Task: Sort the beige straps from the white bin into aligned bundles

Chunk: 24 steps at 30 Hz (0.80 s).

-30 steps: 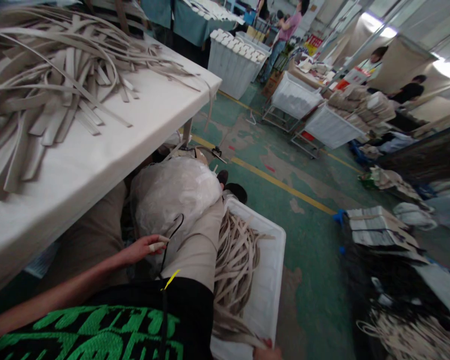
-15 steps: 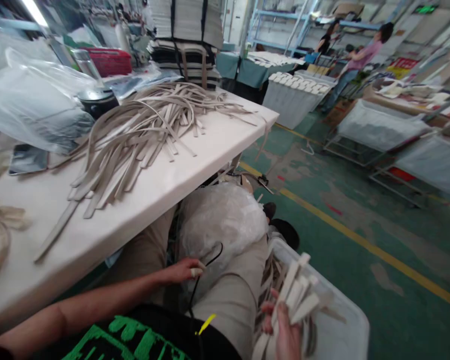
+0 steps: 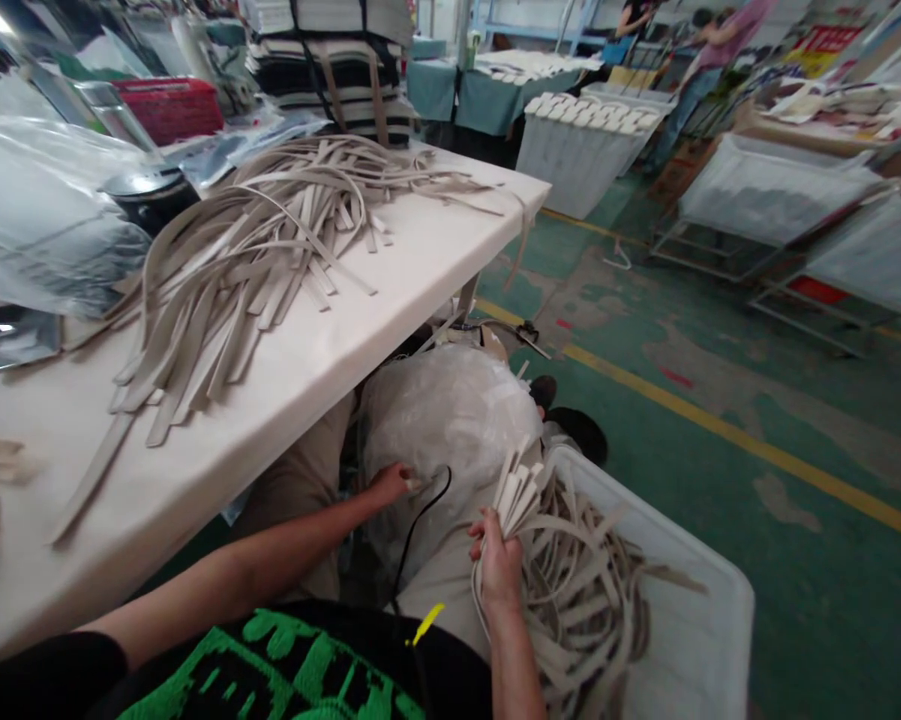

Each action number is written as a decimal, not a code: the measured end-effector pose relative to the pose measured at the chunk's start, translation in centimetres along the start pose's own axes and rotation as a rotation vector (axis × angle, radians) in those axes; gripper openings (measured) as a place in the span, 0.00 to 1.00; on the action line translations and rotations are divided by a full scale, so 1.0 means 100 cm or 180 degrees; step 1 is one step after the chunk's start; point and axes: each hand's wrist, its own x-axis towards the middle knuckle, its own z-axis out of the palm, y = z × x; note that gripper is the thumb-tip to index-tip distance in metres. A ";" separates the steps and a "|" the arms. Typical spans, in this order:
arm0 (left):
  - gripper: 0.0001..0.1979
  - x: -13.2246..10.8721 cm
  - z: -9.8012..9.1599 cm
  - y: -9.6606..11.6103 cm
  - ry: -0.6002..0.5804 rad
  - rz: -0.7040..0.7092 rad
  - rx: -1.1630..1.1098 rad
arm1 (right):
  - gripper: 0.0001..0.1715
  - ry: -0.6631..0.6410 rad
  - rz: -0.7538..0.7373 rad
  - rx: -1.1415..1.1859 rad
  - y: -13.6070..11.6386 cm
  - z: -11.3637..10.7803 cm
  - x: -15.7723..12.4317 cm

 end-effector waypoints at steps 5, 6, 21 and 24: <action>0.12 0.006 0.011 0.000 -0.0008 0.0087 0.0470 | 0.30 0.0075 0.0099 0.0139 0.000 -0.001 0.003; 0.09 0.006 0.011 -0.001 -0.0022 0.0078 0.0535 | 0.30 0.0064 0.0107 0.0146 0.000 -0.001 0.003; 0.07 -0.002 0.014 -0.005 0.0099 0.0150 0.0675 | 0.27 -0.0002 0.0086 0.0169 0.006 -0.004 0.003; 0.01 0.001 0.004 -0.003 -0.0012 0.0102 0.0513 | 0.28 0.0025 0.0072 0.0188 0.006 -0.004 0.004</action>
